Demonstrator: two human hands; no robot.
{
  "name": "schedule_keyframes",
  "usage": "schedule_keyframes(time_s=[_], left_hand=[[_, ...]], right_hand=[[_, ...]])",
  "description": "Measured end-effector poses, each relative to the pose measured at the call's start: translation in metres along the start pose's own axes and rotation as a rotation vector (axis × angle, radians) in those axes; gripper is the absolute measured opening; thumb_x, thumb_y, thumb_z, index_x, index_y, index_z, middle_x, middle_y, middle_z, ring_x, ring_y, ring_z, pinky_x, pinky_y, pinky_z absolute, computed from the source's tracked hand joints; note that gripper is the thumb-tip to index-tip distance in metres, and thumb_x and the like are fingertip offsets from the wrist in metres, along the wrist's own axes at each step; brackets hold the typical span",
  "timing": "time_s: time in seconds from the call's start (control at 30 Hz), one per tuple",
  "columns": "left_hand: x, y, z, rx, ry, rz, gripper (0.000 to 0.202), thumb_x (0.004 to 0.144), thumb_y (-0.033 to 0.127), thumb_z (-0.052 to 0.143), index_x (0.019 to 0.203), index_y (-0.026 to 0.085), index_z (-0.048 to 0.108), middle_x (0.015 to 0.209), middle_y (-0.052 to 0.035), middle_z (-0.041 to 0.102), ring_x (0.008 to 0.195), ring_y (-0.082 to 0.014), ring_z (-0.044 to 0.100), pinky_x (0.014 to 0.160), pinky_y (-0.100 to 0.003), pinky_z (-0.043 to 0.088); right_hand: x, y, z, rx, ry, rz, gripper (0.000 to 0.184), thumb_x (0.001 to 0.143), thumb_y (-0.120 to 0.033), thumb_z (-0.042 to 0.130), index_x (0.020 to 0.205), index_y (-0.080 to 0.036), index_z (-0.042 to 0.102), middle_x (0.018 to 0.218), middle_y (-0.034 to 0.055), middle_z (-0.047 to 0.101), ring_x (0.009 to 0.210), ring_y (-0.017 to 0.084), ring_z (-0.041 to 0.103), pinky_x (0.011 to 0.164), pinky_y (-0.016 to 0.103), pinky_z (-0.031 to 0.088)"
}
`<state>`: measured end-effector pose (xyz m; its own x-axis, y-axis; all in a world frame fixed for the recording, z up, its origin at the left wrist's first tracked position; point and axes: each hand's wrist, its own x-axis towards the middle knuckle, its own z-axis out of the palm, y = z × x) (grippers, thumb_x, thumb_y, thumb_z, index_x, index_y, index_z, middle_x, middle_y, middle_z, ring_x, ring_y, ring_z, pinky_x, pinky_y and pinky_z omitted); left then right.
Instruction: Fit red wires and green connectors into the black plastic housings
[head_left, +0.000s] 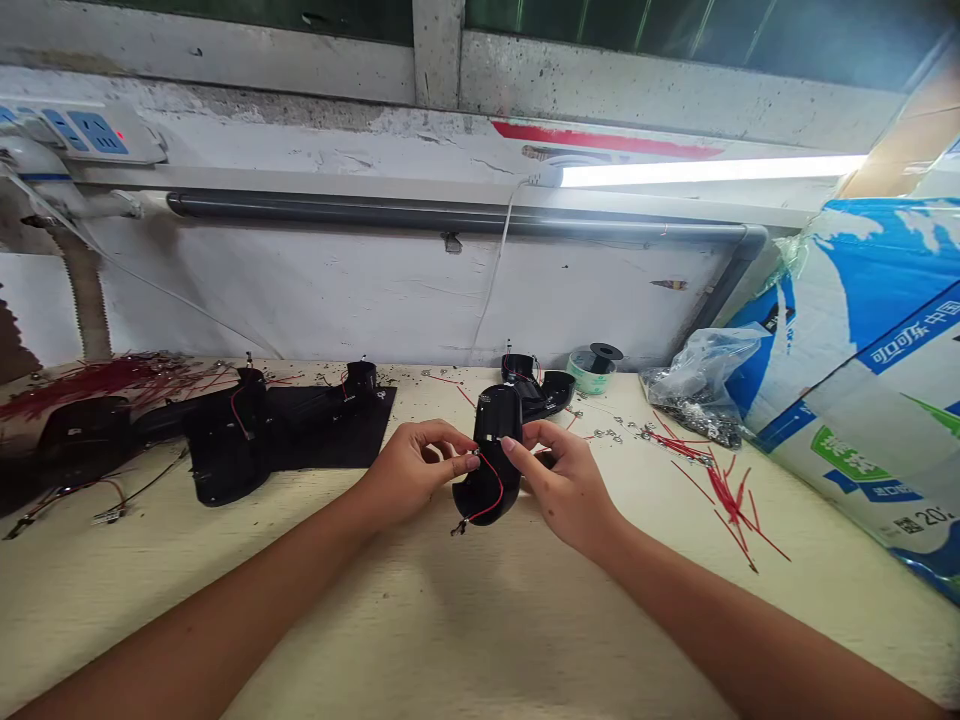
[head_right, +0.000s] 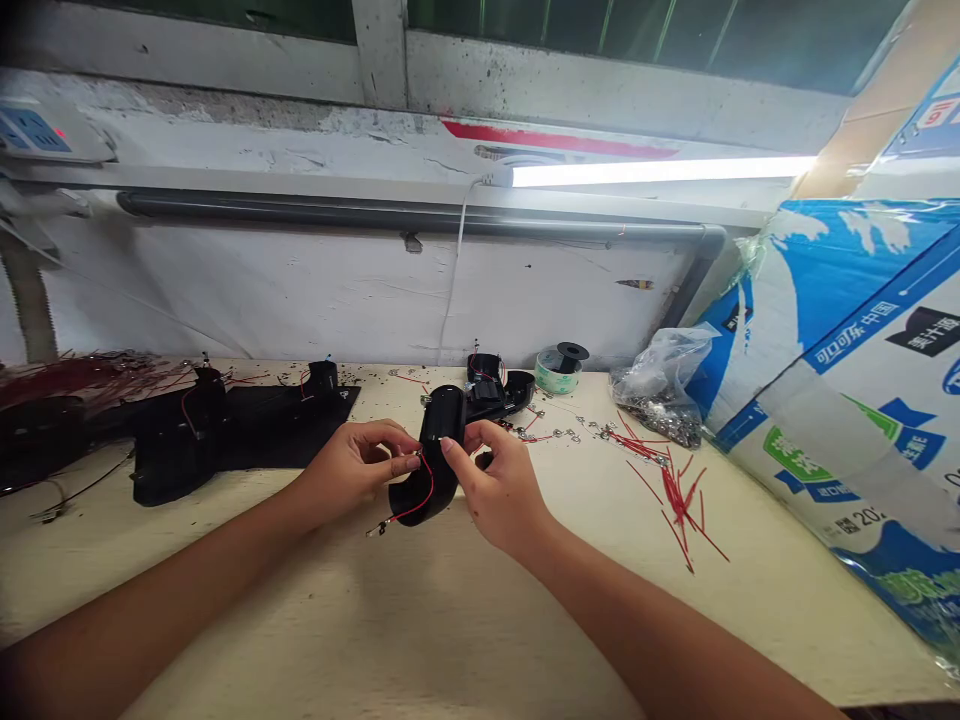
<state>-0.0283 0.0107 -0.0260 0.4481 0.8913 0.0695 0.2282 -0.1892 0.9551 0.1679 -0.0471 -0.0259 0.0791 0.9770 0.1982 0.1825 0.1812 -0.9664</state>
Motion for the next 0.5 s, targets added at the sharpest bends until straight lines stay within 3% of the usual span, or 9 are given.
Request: schedule_keyframes(time_s=[0.2, 0.3, 0.4, 0.5], left_hand=[[0.0016, -0.0012, 0.0009, 0.009, 0.033, 0.003, 0.040, 0.067, 0.051, 0.081, 0.088, 0.018, 0.070, 0.076, 0.0017, 0.060, 0.062, -0.0057, 0.049, 0.057, -0.019, 0.039], [0.0018, -0.0001, 0.0002, -0.072, 0.061, -0.015, 0.051, 0.063, 0.046, 0.086, 0.101, 0.020, 0.065, 0.088, 0.0005, 0.061, 0.072, -0.0077, 0.056, 0.065, -0.021, 0.046], [0.0005, 0.0028, -0.0021, -0.192, -0.040, -0.065, 0.060, 0.064, 0.044, 0.085, 0.115, 0.022, 0.061, 0.105, -0.0047, 0.065, 0.086, -0.0130, 0.062, 0.074, -0.025, 0.051], [-0.0022, 0.0062, -0.0041, -0.260, -0.191, -0.134, 0.048, 0.071, 0.046, 0.080, 0.109, 0.019, 0.066, 0.104, -0.0071, 0.070, 0.089, -0.0153, 0.065, 0.074, -0.024, 0.050]], right_hand=[[-0.0010, -0.0027, 0.0007, -0.037, -0.002, -0.036, 0.033, 0.087, -0.048, 0.065, 0.076, -0.018, 0.057, 0.068, -0.0004, 0.052, 0.053, 0.010, 0.042, 0.045, 0.023, 0.031], [-0.0010, -0.0035, 0.0004, -0.032, -0.009, -0.046, 0.034, 0.088, -0.049, 0.063, 0.077, -0.018, 0.057, 0.069, 0.0005, 0.054, 0.057, 0.012, 0.045, 0.050, 0.024, 0.036], [-0.0005, -0.0029, 0.0002, -0.054, -0.011, -0.090, 0.033, 0.090, -0.049, 0.061, 0.078, -0.018, 0.060, 0.071, 0.0015, 0.055, 0.065, 0.014, 0.049, 0.057, 0.026, 0.041], [0.0000, -0.0021, 0.0005, -0.067, -0.011, -0.124, 0.031, 0.091, -0.047, 0.061, 0.081, -0.017, 0.062, 0.075, 0.0021, 0.058, 0.070, 0.015, 0.050, 0.063, 0.026, 0.042]])
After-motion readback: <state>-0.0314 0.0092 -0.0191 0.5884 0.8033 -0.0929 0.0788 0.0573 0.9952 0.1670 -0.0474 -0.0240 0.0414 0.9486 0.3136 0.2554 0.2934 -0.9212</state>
